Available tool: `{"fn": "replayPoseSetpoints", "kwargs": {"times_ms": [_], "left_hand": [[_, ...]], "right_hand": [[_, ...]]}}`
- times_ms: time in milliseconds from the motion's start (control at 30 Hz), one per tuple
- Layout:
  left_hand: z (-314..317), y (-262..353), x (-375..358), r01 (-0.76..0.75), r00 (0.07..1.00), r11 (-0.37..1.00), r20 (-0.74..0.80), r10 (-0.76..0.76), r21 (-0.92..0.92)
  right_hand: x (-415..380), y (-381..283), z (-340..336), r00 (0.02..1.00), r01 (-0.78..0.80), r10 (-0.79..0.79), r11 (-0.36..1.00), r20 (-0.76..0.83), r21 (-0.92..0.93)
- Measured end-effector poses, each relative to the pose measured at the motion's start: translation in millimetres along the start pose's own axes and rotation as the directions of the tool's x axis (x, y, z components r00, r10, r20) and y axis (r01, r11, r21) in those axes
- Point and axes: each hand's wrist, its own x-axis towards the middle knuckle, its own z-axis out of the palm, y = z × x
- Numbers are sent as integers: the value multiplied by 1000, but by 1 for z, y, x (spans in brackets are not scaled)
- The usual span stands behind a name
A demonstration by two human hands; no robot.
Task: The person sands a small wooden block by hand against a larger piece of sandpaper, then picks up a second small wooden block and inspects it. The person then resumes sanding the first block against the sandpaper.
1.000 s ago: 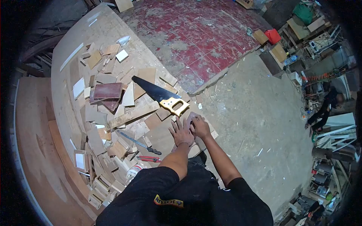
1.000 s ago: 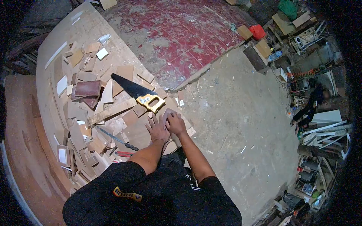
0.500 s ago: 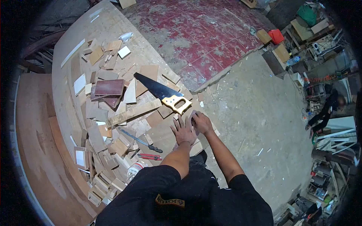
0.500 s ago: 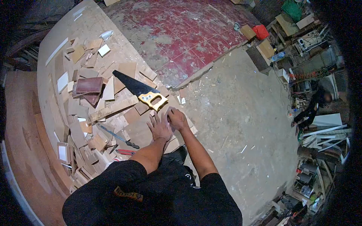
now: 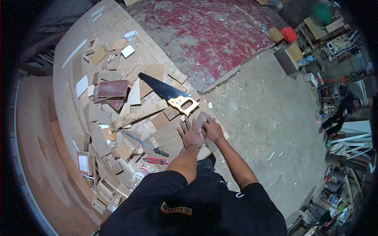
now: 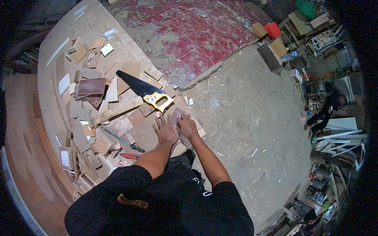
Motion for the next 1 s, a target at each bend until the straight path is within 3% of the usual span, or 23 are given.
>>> {"fn": "replayPoseSetpoints", "kwargs": {"times_ms": [67, 167, 200, 267, 400, 467, 600, 700, 767, 800, 867, 1000], "left_hand": [[1, 3, 1, 2, 1000, 1000, 1, -2, -5], [3, 2, 1, 23, 999, 999, 21, -24, 40], [2, 3, 2, 23, 1000, 999, 16, -23, 31], [0, 3, 0, 25, 1000, 999, 9, -25, 27], [-6, 5, 0, 8, 1000, 1000, 13, -8, -6], [-5, 5, 1, 8, 999, 1000, 31, -7, -12], [0, 3, -1, -1, 1000, 1000, -2, 1, -21], [1, 2, 2, -1, 1000, 1000, 0, 1, -22], [4, 0, 1, -7, 1000, 1000, 7, 7, -12], [2, 1, 2, -5, 1000, 1000, 14, 5, -2], [1, 2, 1, 11, 1000, 1000, 23, -11, 5], [-10, 7, 1, 24, 999, 999, 44, -25, 24]], "right_hand": [[-8, -1, -8, 960, -100, 101, 995, 261, -15], [-1, -3, -14, 963, -2, 20, 998, 268, -67], [7, -1, -16, 964, 1, 18, 998, 266, -70], [23, -2, -17, 998, -4, 3, 1000, 58, 13], [41, 2, -6, 999, 25, -25, 1000, 39, 0], [32, 1, -3, 999, -9, 13, 995, -38, 101], [8, 6, -4, 999, -47, 46, 995, 24, 84], [3, 6, -8, 999, -7, 8, 999, 47, -42], [14, 4, -13, 974, 22, -14, 999, 225, -33], [23, 4, -15, 975, 25, -16, 999, 223, -36], [39, 0, -12, 999, 6, -5, 1000, 44, -6], [47, 3, 1, 1000, 13, -12, 1000, 18, -24]]}}
